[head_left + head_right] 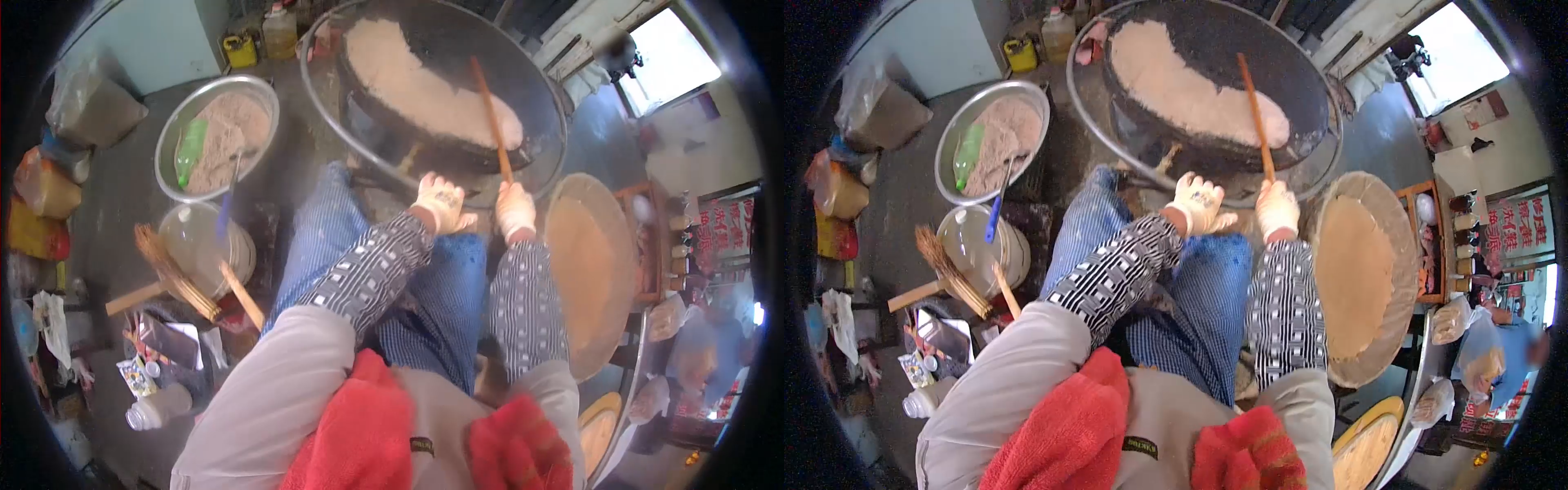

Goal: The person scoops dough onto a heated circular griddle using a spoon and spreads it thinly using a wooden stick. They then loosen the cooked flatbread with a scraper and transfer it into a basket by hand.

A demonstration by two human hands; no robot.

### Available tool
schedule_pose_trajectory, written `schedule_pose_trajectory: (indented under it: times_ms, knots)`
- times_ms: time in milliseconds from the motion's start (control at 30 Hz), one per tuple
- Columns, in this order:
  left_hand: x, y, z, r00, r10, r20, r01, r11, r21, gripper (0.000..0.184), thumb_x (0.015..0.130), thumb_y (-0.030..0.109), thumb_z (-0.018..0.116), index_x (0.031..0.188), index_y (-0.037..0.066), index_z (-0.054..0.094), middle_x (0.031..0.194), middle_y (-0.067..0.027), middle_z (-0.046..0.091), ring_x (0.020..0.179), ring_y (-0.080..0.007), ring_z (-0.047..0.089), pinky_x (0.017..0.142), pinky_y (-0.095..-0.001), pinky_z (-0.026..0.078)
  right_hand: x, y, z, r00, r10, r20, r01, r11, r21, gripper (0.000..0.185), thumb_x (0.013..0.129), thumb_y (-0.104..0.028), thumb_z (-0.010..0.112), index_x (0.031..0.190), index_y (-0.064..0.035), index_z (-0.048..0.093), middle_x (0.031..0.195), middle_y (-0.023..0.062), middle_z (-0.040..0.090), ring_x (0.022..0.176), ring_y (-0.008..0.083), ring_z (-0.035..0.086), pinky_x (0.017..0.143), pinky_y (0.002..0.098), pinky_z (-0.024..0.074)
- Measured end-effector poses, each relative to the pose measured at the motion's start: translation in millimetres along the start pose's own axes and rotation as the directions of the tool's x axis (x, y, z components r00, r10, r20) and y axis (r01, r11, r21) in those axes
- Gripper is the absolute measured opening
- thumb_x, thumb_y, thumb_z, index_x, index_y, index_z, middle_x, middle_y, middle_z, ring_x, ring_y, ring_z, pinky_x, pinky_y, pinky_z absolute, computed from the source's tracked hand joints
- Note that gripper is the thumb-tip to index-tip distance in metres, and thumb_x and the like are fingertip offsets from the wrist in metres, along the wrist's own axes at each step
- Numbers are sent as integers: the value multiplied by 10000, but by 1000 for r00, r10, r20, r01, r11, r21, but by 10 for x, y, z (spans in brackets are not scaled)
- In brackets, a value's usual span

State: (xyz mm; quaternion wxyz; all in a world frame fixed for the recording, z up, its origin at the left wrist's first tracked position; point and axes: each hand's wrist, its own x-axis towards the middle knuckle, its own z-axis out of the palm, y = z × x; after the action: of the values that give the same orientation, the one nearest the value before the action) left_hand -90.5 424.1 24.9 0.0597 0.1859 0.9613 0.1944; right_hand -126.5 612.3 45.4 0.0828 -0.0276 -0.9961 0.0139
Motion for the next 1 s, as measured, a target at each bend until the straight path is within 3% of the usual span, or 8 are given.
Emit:
schedule_pose_trajectory:
  times_ms: [67, 200, 367, 467, 667, 733, 967, 1000]
  knots:
    - [-29, -11, -49, 1000, 1, 14, -1, 1000, 12, 695, 856, 647, 525, 1184, 43, 623, 1215, -180, 614, 1238, -348, 494, 1130, -499, 226, -186, -107, -85, 995, -91, 52, 94, 993, -73, 370, 987, -377, 447, 980, -29, 572, 815, 274, 666, 804, 450, 657, 728, 546, 512]
    - [-90, 1, -171, 998, -10, 64, 6, 998, 55, 699, 865, 647, 512, 1198, 41, 620, 1221, -174, 612, 1245, -335, 490, 1132, -483, 227, 16, 241, 16, 993, 114, 33, -115, 993, 13, 342, 978, -372, 463, 989, -48, 572, 837, 278, 668, 803, 450, 658, 746, 550, 505]
    - [-141, -100, -156, 1000, 18, 0, -18, 990, 137, 692, 856, 654, 523, 1164, 43, 631, 1175, -161, 624, 1204, -330, 512, 1120, -488, 241, -106, 129, -9, 995, -39, 89, 43, 998, -51, 373, 987, -388, 432, 1013, -48, 583, 847, 248, 684, 815, 445, 664, 759, 533, 517]
    - [-160, -183, -145, 1000, 26, -8, -24, 990, 136, 688, 863, 658, 506, 1158, 50, 636, 1172, -161, 625, 1196, -331, 519, 1118, -488, 243, 35, 411, 107, 988, 143, 65, -143, 990, -5, 386, 990, -393, 431, 969, -39, 585, 876, 243, 689, 854, 422, 672, 779, 515, 525]
    - [-219, -315, -320, 999, 3, 52, -11, 990, 138, 684, 873, 667, 492, 1158, 63, 644, 1177, -165, 634, 1204, -320, 523, 1123, -468, 245, -149, -39, -98, 986, -13, 165, 15, 1000, -12, 393, 989, -415, 430, 1007, -49, 574, 893, 253, 686, 861, 411, 672, 792, 504, 526]
    - [-175, -374, -287, 1000, -2, 19, -1, 985, 174, 679, 885, 667, 472, 1163, 72, 646, 1151, -145, 649, 1180, -314, 538, 1118, -458, 256, 57, 245, 94, 984, 152, 97, -152, 988, -2, 398, 991, -420, 429, 976, -60, 600, 882, 235, 688, 868, 407, 673, 783, 499, 529]
    - [-276, -556, -406, 999, -38, 38, 29, 977, 210, 680, 895, 677, 438, 1160, 89, 652, 1133, -134, 660, 1166, -307, 550, 1104, -460, 278, -5, 151, -87, 989, 44, 144, -39, 999, -38, 416, 989, -422, 416, 1013, -42, 582, 920, 251, 682, 892, 436, 658, 814, 523, 507]
    - [-298, -581, -471, 998, -35, 61, 22, 978, 208, 676, 895, 676, 438, 1145, 88, 659, 1123, -134, 665, 1160, -307, 555, 1104, -460, 279, 47, 343, 36, 987, 115, 116, -113, 993, -21, 405, 988, -419, 425, 1013, -48, 587, 939, 248, 683, 895, 437, 656, 816, 524, 504]
